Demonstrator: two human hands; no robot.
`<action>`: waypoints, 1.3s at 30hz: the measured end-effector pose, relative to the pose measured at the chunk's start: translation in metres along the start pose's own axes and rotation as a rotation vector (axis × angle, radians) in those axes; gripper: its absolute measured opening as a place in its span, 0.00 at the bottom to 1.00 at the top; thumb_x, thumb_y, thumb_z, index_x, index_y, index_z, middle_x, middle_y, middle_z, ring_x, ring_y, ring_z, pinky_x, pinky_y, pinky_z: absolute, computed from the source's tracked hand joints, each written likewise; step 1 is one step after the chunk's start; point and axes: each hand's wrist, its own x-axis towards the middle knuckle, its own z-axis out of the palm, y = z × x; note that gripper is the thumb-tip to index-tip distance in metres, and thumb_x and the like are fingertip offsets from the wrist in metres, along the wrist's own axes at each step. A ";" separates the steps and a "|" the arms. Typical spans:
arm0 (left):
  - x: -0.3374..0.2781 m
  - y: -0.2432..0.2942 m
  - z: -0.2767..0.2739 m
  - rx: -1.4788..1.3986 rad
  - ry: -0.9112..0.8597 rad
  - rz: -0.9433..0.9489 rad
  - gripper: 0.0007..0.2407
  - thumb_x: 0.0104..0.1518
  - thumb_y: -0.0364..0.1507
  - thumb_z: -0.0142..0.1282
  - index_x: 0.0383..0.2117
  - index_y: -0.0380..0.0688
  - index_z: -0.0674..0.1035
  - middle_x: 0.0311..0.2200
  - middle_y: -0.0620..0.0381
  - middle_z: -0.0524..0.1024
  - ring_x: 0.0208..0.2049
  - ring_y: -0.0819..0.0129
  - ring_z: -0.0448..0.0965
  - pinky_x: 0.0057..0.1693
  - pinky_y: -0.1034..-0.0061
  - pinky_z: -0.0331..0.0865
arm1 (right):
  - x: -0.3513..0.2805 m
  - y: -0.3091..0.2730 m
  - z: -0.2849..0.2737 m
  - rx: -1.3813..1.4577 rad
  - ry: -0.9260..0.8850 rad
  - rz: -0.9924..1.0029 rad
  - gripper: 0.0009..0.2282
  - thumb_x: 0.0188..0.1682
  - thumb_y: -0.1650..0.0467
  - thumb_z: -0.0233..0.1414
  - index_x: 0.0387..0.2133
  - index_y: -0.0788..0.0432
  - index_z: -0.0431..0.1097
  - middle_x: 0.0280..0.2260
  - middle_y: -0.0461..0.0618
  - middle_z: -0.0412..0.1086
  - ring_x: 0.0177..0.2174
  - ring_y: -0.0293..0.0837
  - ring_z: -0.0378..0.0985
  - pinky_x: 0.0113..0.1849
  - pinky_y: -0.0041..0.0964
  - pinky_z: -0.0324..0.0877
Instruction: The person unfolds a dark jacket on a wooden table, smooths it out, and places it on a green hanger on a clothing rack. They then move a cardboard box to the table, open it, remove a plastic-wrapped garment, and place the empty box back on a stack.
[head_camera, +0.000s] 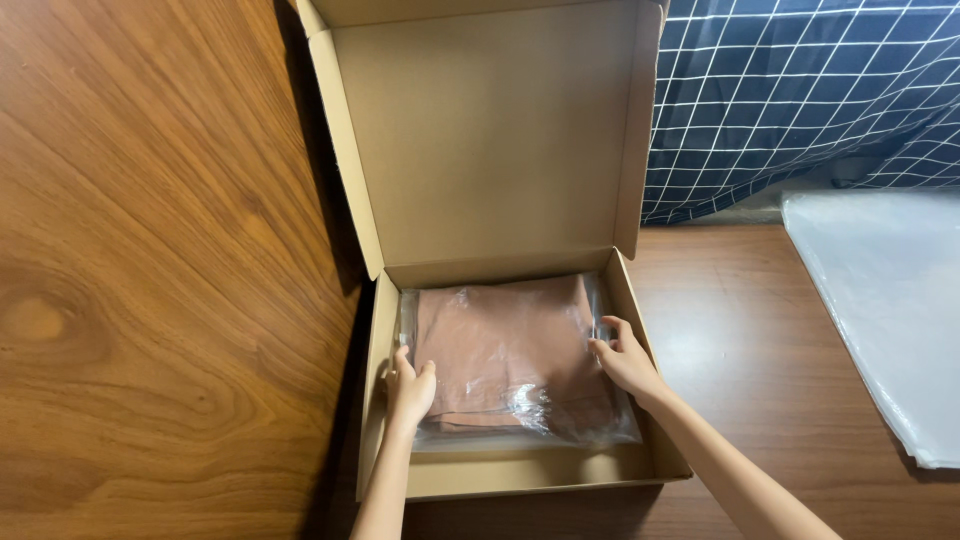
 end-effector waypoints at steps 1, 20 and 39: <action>-0.007 0.008 -0.005 0.001 -0.001 0.001 0.25 0.49 0.42 0.43 0.56 0.56 0.57 0.52 0.37 0.59 0.56 0.47 0.57 0.58 0.62 0.53 | 0.000 -0.002 -0.002 0.001 0.001 0.001 0.26 0.39 0.60 0.49 0.53 0.46 0.53 0.42 0.63 0.65 0.45 0.57 0.67 0.46 0.50 0.60; -0.009 0.028 -0.031 -0.066 0.167 0.180 0.15 0.49 0.26 0.41 0.42 0.56 0.74 0.37 0.49 0.75 0.41 0.58 0.73 0.48 0.69 0.66 | -0.021 -0.031 -0.009 0.370 -0.028 -0.129 0.16 0.40 0.74 0.50 0.44 0.54 0.69 0.31 0.56 0.72 0.31 0.39 0.70 0.33 0.31 0.67; -0.105 0.089 -0.066 -0.573 -0.112 0.260 0.12 0.45 0.24 0.54 0.37 0.40 0.79 0.34 0.49 0.80 0.34 0.77 0.77 0.43 0.88 0.69 | -0.122 -0.052 -0.112 0.670 0.045 -0.092 0.16 0.42 0.74 0.48 0.45 0.59 0.67 0.27 0.58 0.71 0.24 0.43 0.70 0.26 0.34 0.66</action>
